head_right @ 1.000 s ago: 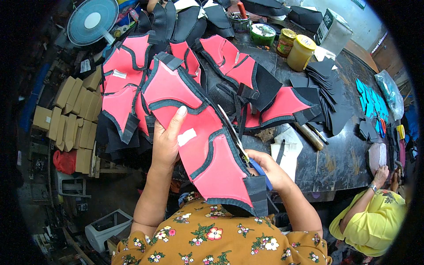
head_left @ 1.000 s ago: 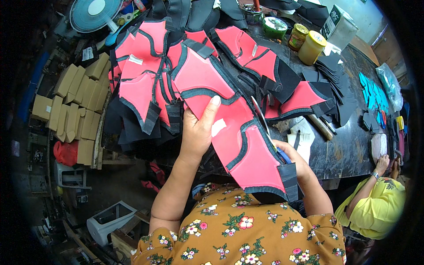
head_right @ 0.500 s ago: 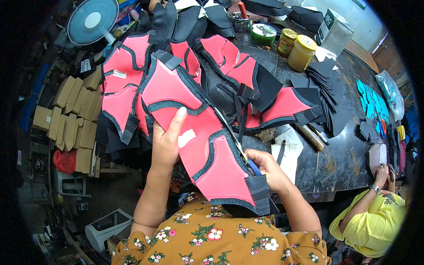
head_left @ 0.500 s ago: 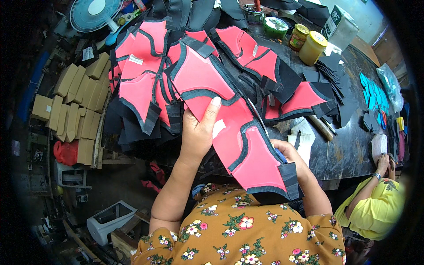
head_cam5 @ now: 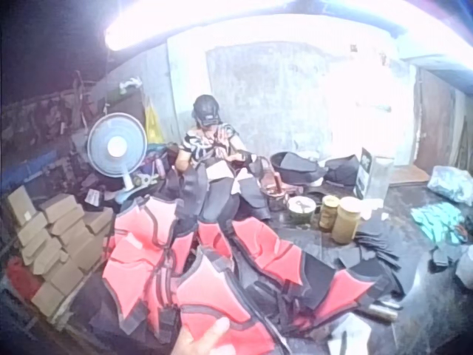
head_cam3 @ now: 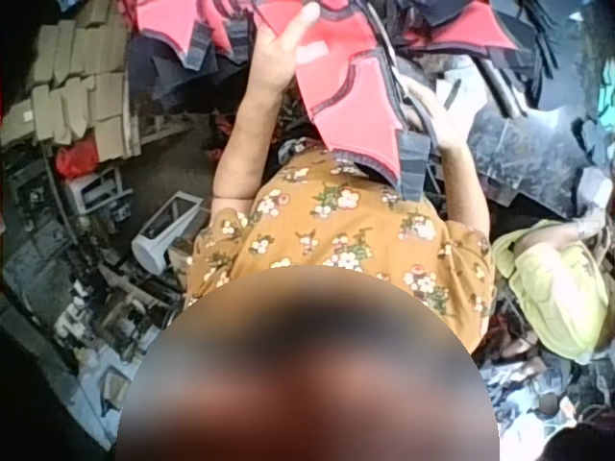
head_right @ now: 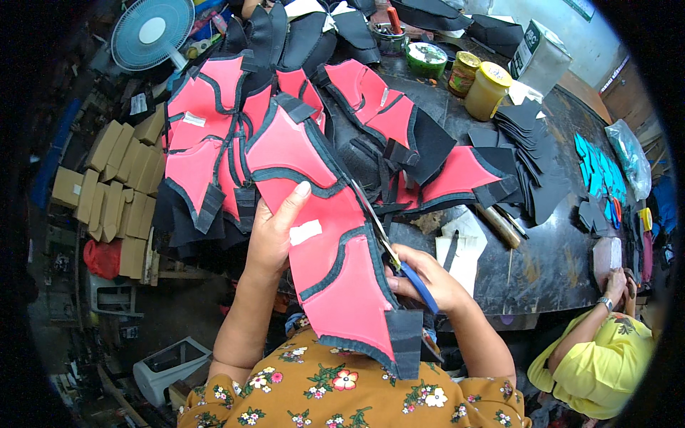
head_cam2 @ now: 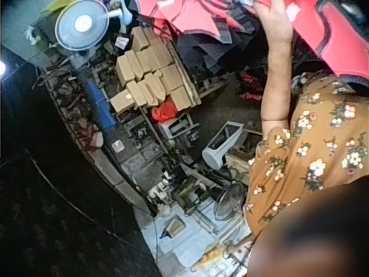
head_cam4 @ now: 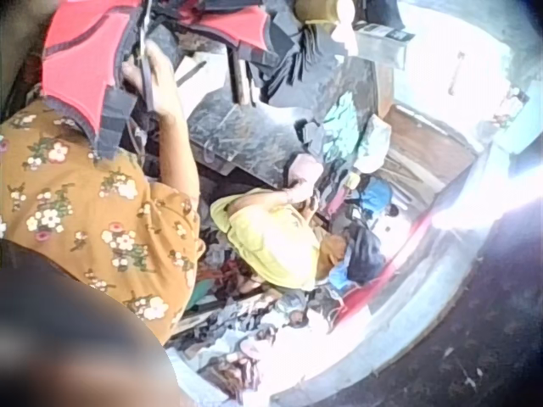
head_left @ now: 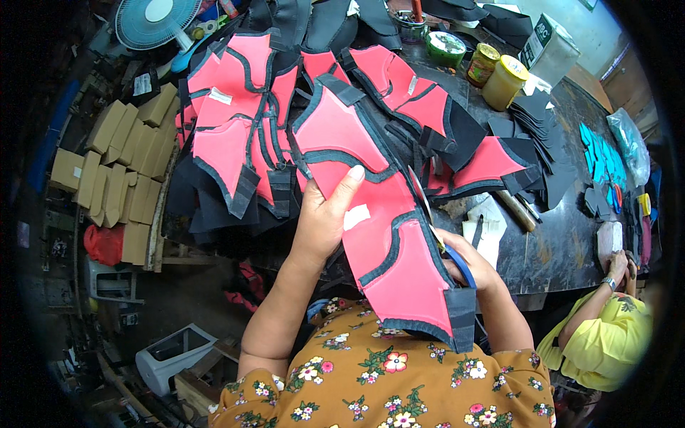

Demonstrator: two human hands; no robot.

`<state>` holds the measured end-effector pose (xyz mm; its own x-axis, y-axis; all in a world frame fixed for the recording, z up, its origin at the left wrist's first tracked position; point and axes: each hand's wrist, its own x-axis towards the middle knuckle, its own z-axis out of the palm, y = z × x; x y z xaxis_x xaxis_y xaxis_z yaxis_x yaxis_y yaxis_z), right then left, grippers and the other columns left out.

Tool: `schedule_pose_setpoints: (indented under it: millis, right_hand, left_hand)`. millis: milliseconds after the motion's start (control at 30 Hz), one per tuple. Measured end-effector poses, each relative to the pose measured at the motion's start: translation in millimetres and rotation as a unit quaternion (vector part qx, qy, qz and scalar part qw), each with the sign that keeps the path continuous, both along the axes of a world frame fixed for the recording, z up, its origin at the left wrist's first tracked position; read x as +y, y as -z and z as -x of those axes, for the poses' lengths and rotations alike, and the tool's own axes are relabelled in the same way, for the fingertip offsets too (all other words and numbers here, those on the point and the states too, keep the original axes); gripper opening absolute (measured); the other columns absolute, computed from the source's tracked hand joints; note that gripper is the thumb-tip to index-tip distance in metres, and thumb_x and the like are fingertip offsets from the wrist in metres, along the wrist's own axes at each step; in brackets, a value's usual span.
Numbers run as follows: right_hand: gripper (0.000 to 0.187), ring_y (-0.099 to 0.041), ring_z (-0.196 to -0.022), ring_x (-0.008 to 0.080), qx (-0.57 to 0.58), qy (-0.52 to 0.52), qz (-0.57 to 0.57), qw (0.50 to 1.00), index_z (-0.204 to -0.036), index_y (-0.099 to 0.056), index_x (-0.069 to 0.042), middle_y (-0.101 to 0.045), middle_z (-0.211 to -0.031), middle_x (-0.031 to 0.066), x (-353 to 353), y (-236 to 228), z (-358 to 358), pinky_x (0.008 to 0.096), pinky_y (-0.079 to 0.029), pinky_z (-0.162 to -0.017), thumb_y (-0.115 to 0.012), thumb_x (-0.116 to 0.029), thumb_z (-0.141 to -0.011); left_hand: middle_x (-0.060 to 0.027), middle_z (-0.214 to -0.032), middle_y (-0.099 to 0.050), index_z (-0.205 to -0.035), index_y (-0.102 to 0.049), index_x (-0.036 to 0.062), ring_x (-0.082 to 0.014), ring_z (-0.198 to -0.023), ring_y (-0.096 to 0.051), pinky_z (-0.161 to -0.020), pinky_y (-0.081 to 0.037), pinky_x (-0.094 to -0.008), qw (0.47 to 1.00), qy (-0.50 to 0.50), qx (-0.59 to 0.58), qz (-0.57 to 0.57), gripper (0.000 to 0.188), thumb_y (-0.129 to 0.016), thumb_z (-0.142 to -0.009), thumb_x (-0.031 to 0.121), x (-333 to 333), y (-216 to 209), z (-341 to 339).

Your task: The person uses scissors to trim the black edges of pink fabric pieces. They repeatedly pick up a piece, cut along the border, and place it back on the table. The task continues throughout the clip with multiple pieces being trimmed.

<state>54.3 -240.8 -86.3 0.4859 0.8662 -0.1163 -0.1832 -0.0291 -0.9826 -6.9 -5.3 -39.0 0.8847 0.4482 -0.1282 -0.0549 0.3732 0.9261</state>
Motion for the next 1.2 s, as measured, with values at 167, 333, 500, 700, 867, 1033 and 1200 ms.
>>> schedule_pose_setpoints:
  millis: [167,333,500,700,867,1033,1200]
  right_hand:
    - [0.015,-0.043,-0.081,0.006,-0.042,0.028,0.008,0.999,-0.093,-0.053,-0.005,-0.047,-0.085,-0.0035,10.6,-3.6,-4.2,0.0227,-0.04,-0.074,-0.065,-0.01,-0.086]
    - [0.014,-0.043,-0.076,0.0044,0.008,0.031,0.019,0.999,-0.086,-0.051,-0.005,-0.047,-0.081,-0.0052,11.0,-4.2,-5.5,0.021,-0.039,-0.069,-0.065,-0.006,-0.085]
    - [0.016,-0.041,-0.073,0.0034,-0.004,0.044,0.044,0.998,-0.08,-0.05,-0.005,-0.045,-0.076,-0.0061,8.2,-2.6,-6.3,0.0212,-0.037,-0.064,-0.065,-0.005,-0.084]
    - [0.014,-0.041,-0.071,0.0032,-0.025,0.063,0.063,0.996,-0.077,-0.052,-0.005,-0.046,-0.073,-0.0063,6.0,1.9,-4.5,0.0208,-0.037,-0.064,-0.065,-0.004,-0.082]
    - [0.008,-0.043,-0.072,0.0035,0.011,0.058,0.052,0.997,-0.083,-0.056,-0.004,-0.05,-0.076,-0.0062,4.1,6.8,-1.1,0.0208,-0.038,-0.065,-0.064,-0.003,-0.082]
    - [0.012,-0.047,-0.081,0.0041,0.031,0.041,0.011,0.999,-0.095,-0.057,-0.002,-0.053,-0.086,-0.0049,7.1,5.3,-3.3,0.0213,-0.042,-0.074,-0.061,-0.002,-0.083]
    - [0.018,-0.049,-0.086,0.0048,-0.062,0.03,-0.008,0.998,-0.102,-0.058,-0.002,-0.055,-0.092,-0.004,10.2,3.2,-7.5,0.0215,-0.043,-0.078,-0.06,-0.002,-0.084]
  left_hand:
    - [-0.0008,-0.102,-0.06,-0.113,-0.058,0.0074,-0.0097,-0.085,-0.062,-0.058,-0.056,-0.0254,1.0,0.021,-0.007,-0.004,0.026,-0.064,-0.091,0.02,-4.6,2.0,2.8]
    - [-0.0019,-0.103,-0.06,-0.114,-0.057,0.0067,-0.0111,-0.086,-0.062,-0.059,-0.056,-0.0261,0.999,0.036,0.035,0.01,0.029,-0.065,-0.09,0.02,-1.8,-1.0,3.8]
    - [-0.0031,-0.103,-0.061,-0.114,-0.057,0.0062,-0.0114,-0.085,-0.063,-0.059,-0.056,-0.0263,0.998,0.03,0.057,0.005,0.028,-0.064,-0.091,0.019,-2.9,-4.0,4.3]
    - [-0.0042,-0.101,-0.061,-0.112,-0.058,0.0052,-0.0124,-0.085,-0.063,-0.06,-0.057,-0.0262,0.999,0.044,0.014,-0.001,0.023,-0.061,-0.093,0.016,-2.4,-0.7,3.7]
    - [-0.003,-0.099,-0.061,-0.111,-0.058,0.0046,-0.012,-0.085,-0.062,-0.059,-0.056,-0.0258,0.999,0.036,-0.004,0.0,0.022,-0.062,-0.092,0.017,-4.6,6.9,5.9]
    - [-0.0023,-0.103,-0.061,-0.112,-0.058,0.0043,-0.0109,-0.091,-0.06,-0.072,-0.052,-0.0265,0.998,0.067,0.003,-0.018,0.022,-0.061,-0.093,0.015,-11.2,15.9,10.6]
    - [-0.0035,-0.103,-0.062,-0.11,-0.06,0.0002,-0.0106,-0.094,-0.057,-0.083,-0.047,-0.0268,0.996,0.073,-0.042,-0.041,0.021,-0.059,-0.095,0.015,-20.4,29.0,15.4]
